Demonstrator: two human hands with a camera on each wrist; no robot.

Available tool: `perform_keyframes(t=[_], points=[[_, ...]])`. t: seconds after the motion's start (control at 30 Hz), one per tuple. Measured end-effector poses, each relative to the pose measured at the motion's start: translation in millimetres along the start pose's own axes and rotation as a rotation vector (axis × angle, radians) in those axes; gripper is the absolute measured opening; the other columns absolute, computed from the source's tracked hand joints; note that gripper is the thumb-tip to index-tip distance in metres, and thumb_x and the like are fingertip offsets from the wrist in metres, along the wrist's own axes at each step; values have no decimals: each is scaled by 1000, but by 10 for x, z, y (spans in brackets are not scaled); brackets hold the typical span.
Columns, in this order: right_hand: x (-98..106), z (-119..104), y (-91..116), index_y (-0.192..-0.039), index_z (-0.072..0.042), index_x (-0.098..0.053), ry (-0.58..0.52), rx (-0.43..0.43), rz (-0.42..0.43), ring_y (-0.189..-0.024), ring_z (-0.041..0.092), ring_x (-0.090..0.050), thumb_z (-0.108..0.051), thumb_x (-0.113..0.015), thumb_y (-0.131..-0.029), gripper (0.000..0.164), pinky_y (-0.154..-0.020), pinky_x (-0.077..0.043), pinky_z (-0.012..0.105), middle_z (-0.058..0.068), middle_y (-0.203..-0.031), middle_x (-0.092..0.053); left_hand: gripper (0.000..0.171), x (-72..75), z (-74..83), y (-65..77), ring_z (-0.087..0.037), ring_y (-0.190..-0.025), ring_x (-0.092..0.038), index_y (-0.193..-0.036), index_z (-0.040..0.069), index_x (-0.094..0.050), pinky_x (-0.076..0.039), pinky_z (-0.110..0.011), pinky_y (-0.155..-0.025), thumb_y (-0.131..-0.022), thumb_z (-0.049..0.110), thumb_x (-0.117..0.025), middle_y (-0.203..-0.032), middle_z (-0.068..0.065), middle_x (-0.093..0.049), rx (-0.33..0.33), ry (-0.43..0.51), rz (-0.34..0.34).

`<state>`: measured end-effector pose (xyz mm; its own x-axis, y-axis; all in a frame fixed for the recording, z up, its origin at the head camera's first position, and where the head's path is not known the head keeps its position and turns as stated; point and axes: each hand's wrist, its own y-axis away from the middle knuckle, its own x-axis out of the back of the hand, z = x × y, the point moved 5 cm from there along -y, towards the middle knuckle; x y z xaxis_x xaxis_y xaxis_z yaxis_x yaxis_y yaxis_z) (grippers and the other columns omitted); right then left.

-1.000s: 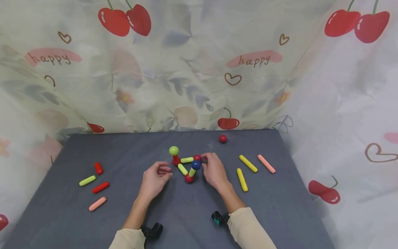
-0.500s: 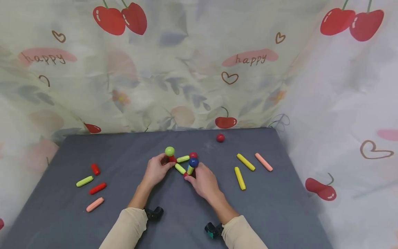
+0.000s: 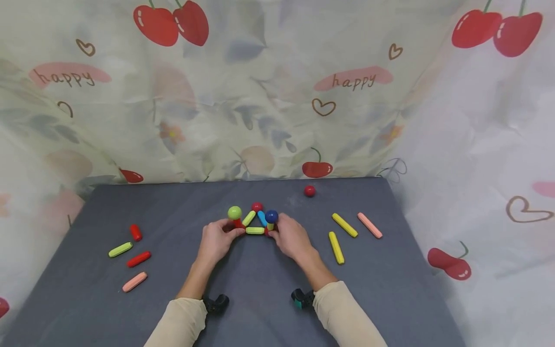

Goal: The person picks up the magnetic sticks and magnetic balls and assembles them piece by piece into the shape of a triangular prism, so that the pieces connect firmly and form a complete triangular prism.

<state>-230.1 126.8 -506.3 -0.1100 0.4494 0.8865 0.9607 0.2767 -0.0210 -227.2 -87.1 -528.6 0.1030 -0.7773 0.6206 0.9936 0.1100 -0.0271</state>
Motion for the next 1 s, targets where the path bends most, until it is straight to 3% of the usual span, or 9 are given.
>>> perform_keyframes(t=[0.1, 0.2, 0.3, 0.43, 0.6, 0.73, 0.87, 1.0], points=[[45, 56, 54, -133, -5, -59, 53, -47, -48, -115, 34, -58, -40, -73, -94, 54, -102, -50, 50, 16, -128, -61, 30, -30, -1, -1, -21, -92, -71, -107, 12, -79, -60, -40, -85, -83, 30, -86, -99, -5, -79, 8, 2, -1], [132, 186, 142, -158, -12, -36, 148, -86, -49, -147, 45, -33, -53, -69, -93, 83, -118, -31, 65, 19, -161, -35, 31, -37, -13, -4, -20, -92, -71, -107, 12, -79, -60, -40, -85, -83, 30, -86, -99, -5, -79, 7, -6, 0], [232, 404, 226, -165, -20, -18, 247, -82, -20, -157, 46, -12, -61, -66, -91, 97, -122, -16, 72, 16, -171, -15, 30, -12, -28, -4, -20, -92, -71, -106, 12, -79, -60, -40, -85, -83, 29, -86, -99, -5, -79, 12, -11, 2], [372, 737, 377, -166, -22, -13, 343, -83, 10, -158, 47, -6, -65, -65, -90, 102, -121, -8, 75, 15, -173, -9, 30, 19, -39, -5, -21, -93, -72, -107, 11, -78, -60, -40, -85, -83, 29, -86, -99, -6, -79, 22, -15, -4], [482, 1010, 595, -165, -19, -14, 376, -113, 20, -156, 49, -13, -62, -68, -89, 103, -120, -15, 74, 17, -172, -12, 31, 43, -40, -6, -21, -93, -71, -107, 11, -78, -60, -41, -86, -84, 29, -85, -100, -6, -78, 32, -24, -4], [512, 1079, 722, -164, -17, -20, 352, -111, 37, -140, 50, -36, -53, -75, -88, 100, -107, -36, 71, 21, -163, -27, 31, 55, -23, -2, -22, -93, -70, -107, 11, -78, -60, -42, -86, -85, 31, -85, -101, -6, -78, 39, -22, -9], [505, 1061, 793, -152, -3, -42, 311, -67, 49, -111, 42, -58, -33, -78, -91, 77, -91, -51, 59, 24, -135, -54, 30, 30, -13, -6, -22, -93, -70, -107, 11, -78, -60, -42, -86, -85, 31, -84, -100, -7, -78, 33, -22, -20], [472, 1014, 781, -137, 2, -56, 267, -36, 33, -105, 33, -65, -18, -74, -93, 52, -90, -55, 51, 20, -120, -65, 29, -5, -1, -10, -20, -92, -71, -106, 11, -78, -60, -42, -86, -85, 30, -85, -99, -6, -78, 23, -24, -19]])
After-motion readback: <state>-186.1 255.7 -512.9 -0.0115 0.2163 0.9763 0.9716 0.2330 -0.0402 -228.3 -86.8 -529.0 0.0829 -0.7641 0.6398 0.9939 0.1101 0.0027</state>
